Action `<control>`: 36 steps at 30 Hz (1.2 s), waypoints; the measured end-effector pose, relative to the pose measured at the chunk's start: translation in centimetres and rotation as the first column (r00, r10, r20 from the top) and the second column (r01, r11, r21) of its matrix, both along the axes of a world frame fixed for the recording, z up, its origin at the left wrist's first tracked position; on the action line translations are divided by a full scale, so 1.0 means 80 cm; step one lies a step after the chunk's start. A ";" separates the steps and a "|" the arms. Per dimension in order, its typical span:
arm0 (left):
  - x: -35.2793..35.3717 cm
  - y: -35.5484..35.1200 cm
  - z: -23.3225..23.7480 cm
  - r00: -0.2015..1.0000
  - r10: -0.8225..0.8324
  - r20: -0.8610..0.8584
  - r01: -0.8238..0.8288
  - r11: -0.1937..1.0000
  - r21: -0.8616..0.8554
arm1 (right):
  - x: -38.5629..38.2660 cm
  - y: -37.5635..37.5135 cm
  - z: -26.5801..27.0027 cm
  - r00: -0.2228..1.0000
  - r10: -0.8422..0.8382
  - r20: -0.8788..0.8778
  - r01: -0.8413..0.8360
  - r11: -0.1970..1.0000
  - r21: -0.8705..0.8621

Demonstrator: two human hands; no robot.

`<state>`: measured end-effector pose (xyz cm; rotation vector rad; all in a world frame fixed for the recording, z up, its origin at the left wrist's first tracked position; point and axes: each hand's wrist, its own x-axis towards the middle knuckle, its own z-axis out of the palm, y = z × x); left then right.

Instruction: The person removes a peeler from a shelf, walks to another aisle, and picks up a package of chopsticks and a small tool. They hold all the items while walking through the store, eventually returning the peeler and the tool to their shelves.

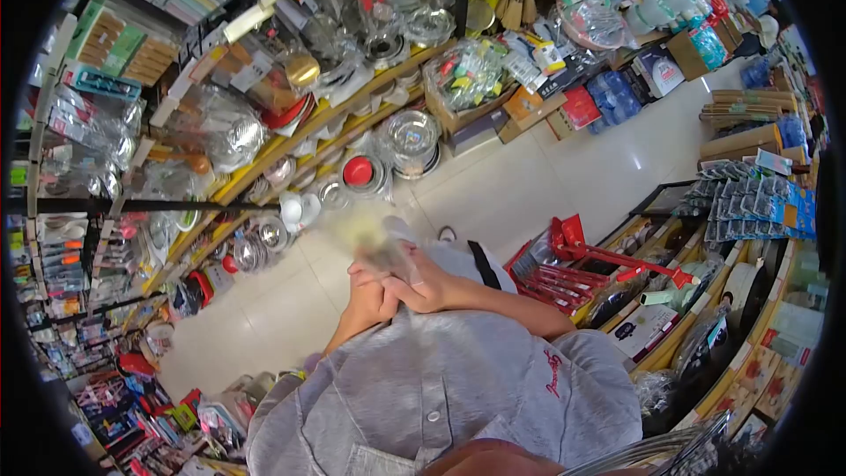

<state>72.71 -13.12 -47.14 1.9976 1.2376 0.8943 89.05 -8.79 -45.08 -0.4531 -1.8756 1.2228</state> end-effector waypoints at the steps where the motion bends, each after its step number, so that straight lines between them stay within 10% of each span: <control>1: 0.010 -0.003 0.015 0.998 0.065 0.027 -0.065 0.998 -0.002 | -0.003 0.002 -0.008 1.000 0.018 -0.001 -0.018 1.000 -0.025; 3: 0.004 -0.009 -0.019 0.948 0.113 0.297 -0.135 0.989 0.053 | -0.011 0.015 -0.026 0.984 0.173 -0.048 -0.178 0.972 -0.154; 5: -0.037 -0.025 -0.037 0.985 0.014 -0.171 -0.041 0.986 -0.161 | -0.011 0.017 -0.024 0.960 0.236 0.152 -0.192 0.946 -0.259; 9: -0.044 -0.041 0.011 0.993 0.115 0.027 -0.099 0.937 -0.335 | -0.024 0.006 -0.016 0.838 0.546 0.027 -0.466 0.739 -0.486; 14: -0.108 -0.070 0.017 0.951 0.203 -0.232 -0.243 0.956 -0.162 | -0.018 0.009 -0.020 0.782 0.621 0.041 -0.497 0.663 -0.560; 17: -0.117 -0.076 0.038 0.849 0.526 -0.057 -0.478 0.718 -0.506 | -0.014 0.010 -0.024 0.749 0.662 -0.015 -0.516 0.569 -0.641; 19: -0.093 -0.057 0.060 0.560 0.599 0.572 -0.222 0.774 -0.594 | -0.011 0.015 -0.014 0.661 0.750 -0.009 -0.562 0.488 -0.668; 21: -0.087 -0.071 0.049 0.683 0.559 0.470 -0.290 0.798 -0.528 | -0.015 0.017 -0.014 0.660 0.747 -0.081 -0.627 0.488 -0.608; 23: -0.055 -0.033 0.111 0.962 0.160 0.221 -0.074 0.933 -0.352 | 0.002 0.011 -0.034 0.663 0.749 0.013 -0.537 0.488 -0.688; 25: -0.042 -0.029 0.066 0.977 0.163 0.140 -0.095 0.912 -0.400 | 0.031 0.009 -0.020 0.739 0.650 0.174 -0.350 0.593 -0.725; 27: -0.014 0.008 0.078 0.962 0.247 0.117 -0.241 0.969 -0.060 | 0.026 0.014 0.058 0.922 0.351 0.161 -0.150 0.710 -0.688; 29: -0.020 0.051 0.100 0.988 0.129 0.090 -0.128 0.992 -0.012 | 0.049 0.024 -0.052 0.858 0.435 0.274 -0.191 0.765 -0.615; 36: 0.001 0.105 0.198 0.997 -0.039 0.072 0.016 0.954 0.300 | 0.122 0.069 0.101 0.961 0.278 0.015 -0.261 0.919 -0.296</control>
